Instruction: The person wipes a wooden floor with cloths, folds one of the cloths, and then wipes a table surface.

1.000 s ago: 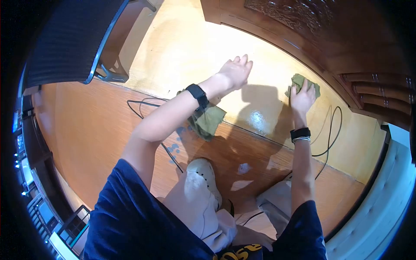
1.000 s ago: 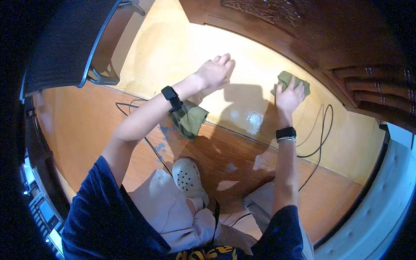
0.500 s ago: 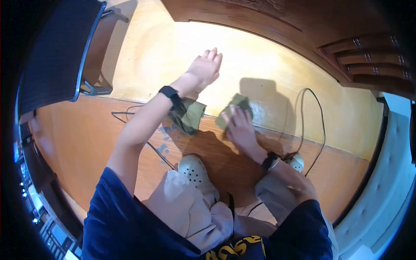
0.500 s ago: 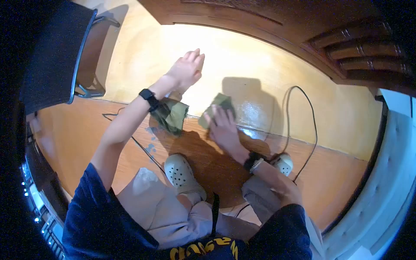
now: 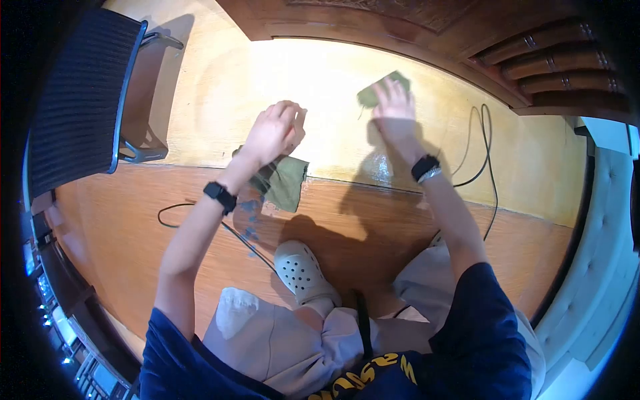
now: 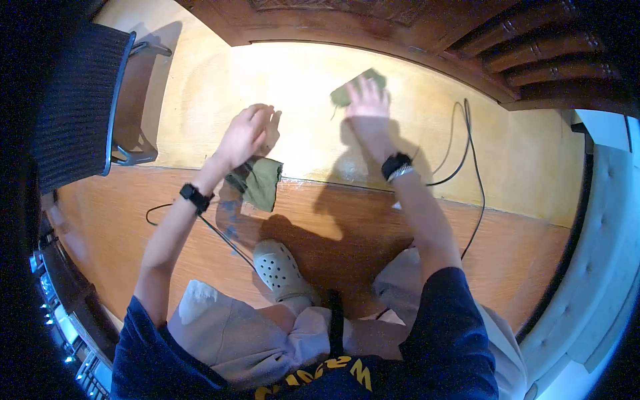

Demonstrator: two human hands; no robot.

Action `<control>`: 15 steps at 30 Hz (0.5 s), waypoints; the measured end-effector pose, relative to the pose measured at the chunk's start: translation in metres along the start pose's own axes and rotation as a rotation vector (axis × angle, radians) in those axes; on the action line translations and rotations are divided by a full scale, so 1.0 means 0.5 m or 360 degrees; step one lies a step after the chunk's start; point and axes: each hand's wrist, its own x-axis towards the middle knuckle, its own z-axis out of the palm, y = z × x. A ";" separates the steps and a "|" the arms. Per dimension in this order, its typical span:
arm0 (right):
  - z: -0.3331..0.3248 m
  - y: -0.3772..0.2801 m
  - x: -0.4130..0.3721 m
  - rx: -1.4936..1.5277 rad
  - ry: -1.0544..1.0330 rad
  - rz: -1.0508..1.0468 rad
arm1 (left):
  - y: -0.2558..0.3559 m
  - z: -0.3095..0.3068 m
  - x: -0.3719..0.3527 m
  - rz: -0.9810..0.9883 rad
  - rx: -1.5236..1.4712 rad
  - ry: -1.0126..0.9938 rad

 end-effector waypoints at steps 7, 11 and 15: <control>0.023 0.103 0.070 -0.0004 0.0083 0.0472 | 0.080 0.038 -0.147 -0.0328 0.0357 0.0314; 0.034 0.089 0.046 -0.0123 0.0150 0.0466 | 0.079 0.045 -0.183 -0.0554 0.0556 0.0236; 0.041 0.075 0.044 -0.0166 0.0235 0.0528 | 0.092 0.065 -0.201 -0.0737 0.0376 0.0196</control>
